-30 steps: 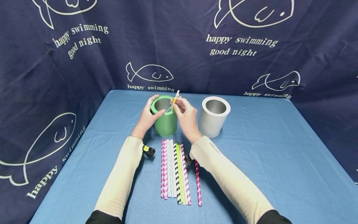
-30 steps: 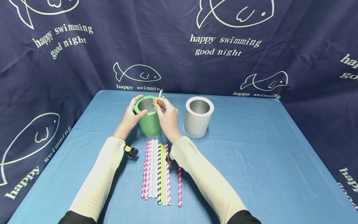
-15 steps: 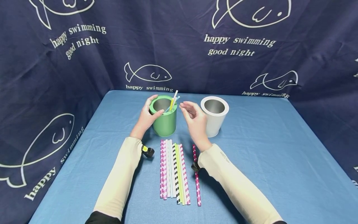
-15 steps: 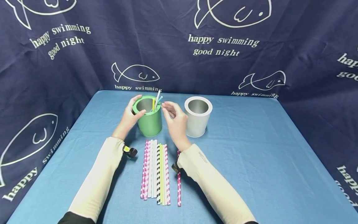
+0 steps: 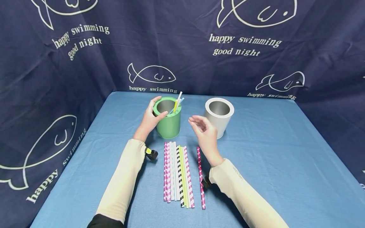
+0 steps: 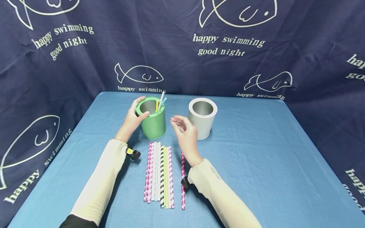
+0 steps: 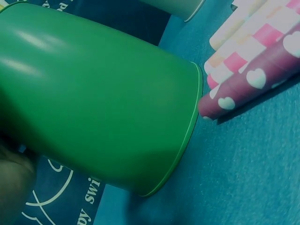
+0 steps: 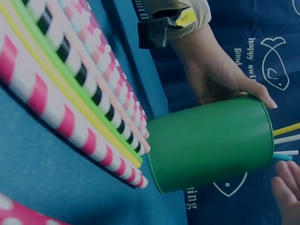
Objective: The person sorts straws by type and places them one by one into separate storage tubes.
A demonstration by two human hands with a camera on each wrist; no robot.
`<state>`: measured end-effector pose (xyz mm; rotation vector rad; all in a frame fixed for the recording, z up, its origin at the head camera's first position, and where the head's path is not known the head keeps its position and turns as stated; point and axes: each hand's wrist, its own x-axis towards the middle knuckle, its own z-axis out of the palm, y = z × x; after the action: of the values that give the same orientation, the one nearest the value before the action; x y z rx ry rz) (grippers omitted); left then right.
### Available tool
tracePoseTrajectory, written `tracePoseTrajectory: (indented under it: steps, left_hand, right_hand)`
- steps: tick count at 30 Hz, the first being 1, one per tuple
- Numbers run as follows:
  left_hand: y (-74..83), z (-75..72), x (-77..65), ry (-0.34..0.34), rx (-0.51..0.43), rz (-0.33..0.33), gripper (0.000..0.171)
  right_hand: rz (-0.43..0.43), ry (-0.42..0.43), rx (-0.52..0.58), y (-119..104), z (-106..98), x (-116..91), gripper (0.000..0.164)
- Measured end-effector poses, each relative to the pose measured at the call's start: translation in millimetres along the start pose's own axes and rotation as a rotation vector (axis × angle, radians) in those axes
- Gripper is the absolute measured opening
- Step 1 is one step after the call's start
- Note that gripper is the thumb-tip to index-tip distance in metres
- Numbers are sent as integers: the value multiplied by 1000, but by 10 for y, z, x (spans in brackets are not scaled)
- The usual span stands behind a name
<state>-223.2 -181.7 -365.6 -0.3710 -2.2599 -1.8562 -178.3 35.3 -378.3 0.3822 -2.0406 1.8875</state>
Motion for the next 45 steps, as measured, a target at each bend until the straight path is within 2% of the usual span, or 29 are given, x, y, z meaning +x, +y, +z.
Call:
tracePoseTrajectory:
  steps: [6,14,19,22,30,40,45]
  left_hand:
    - [4,10,6,-4,-15,-3,71]
    - [6,2,5,-11,-23,-3,71]
    - [10,3,9,-8,-31,-6,71]
    - [15,6,11,-5,-30,-7,71]
    - [4,5,14,-8,-33,-6,71]
    - [-10,14,20,-1,-43,0,71]
    - [-5,18,11,-3,-35,-1,71]
  right_hand:
    - [80,-122,-107,25,-25,-110,22]
    - [113,-454,-480,86,-11,-245,13]
    - [114,-609,-570,101,8,-312,11]
    - [98,-648,-588,119,13,-337,11]
    - [71,-657,-632,120,-50,-326,8]
    - [132,-723,-727,43,-78,-322,3]
    - [173,-777,-793,53,-20,-346,11]
